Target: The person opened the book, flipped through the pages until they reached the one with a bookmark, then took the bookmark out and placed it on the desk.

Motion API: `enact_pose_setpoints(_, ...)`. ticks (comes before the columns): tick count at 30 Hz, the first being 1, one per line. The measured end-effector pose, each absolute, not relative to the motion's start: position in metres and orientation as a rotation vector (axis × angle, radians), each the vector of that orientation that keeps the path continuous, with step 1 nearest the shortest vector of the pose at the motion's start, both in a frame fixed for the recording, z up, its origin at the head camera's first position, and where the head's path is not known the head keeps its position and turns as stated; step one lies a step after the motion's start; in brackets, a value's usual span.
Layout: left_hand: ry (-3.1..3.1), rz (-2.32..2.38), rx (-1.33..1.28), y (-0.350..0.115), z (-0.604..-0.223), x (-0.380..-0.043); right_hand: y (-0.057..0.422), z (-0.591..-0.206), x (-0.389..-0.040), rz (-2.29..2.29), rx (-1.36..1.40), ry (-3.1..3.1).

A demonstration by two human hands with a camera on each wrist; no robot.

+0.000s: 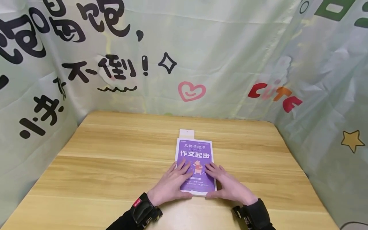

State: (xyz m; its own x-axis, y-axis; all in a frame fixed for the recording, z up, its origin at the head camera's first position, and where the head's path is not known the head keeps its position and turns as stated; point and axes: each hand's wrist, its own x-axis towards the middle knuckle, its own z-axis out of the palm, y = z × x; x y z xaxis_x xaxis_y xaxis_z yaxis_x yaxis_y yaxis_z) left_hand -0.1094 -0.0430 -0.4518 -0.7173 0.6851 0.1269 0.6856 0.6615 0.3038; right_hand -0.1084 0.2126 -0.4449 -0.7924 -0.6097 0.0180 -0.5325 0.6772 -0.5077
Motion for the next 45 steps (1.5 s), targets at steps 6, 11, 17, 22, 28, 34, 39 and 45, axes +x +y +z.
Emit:
enact_pose_setpoints(6, -2.828, -0.509, -1.168, -0.043, -0.449, -0.108, 0.212, -0.444, -0.105, -0.735, -1.001, 2.711)
enact_pose_setpoints(11, -2.756, -0.44, -1.196, -0.043, -0.447, -0.107, 0.212, -0.444, -0.105, -0.732, -1.041, 2.725)
enact_pose_setpoints(17, -2.678, -0.372, -1.259, -0.042, -0.447, -0.107, 0.214, -0.443, -0.103, -0.788, -1.077, 2.697)
enact_pose_setpoints(22, -2.66, -0.385, -1.266, -0.041, -0.447, -0.107, 0.217, -0.442, -0.103, -0.826, -1.034, 2.682)
enact_pose_setpoints(28, -2.646, -0.398, -1.259, -0.04, -0.448, -0.108, 0.219, -0.439, -0.102, -0.834, -0.99, 2.679)
enact_pose_setpoints(34, -2.641, -0.384, -1.255, -0.04, -0.448, -0.107, 0.219, -0.438, -0.101, -0.876, -1.17, 2.701)
enact_pose_setpoints(39, -2.639, -0.391, -1.241, -0.042, -0.448, -0.106, 0.217, -0.435, -0.101, -0.915, -1.487, 2.787)
enact_pose_setpoints(45, -2.644, -0.44, -1.212, -0.045, -0.447, -0.103, 0.211, -0.434, -0.101, -0.951, -1.653, 3.018)
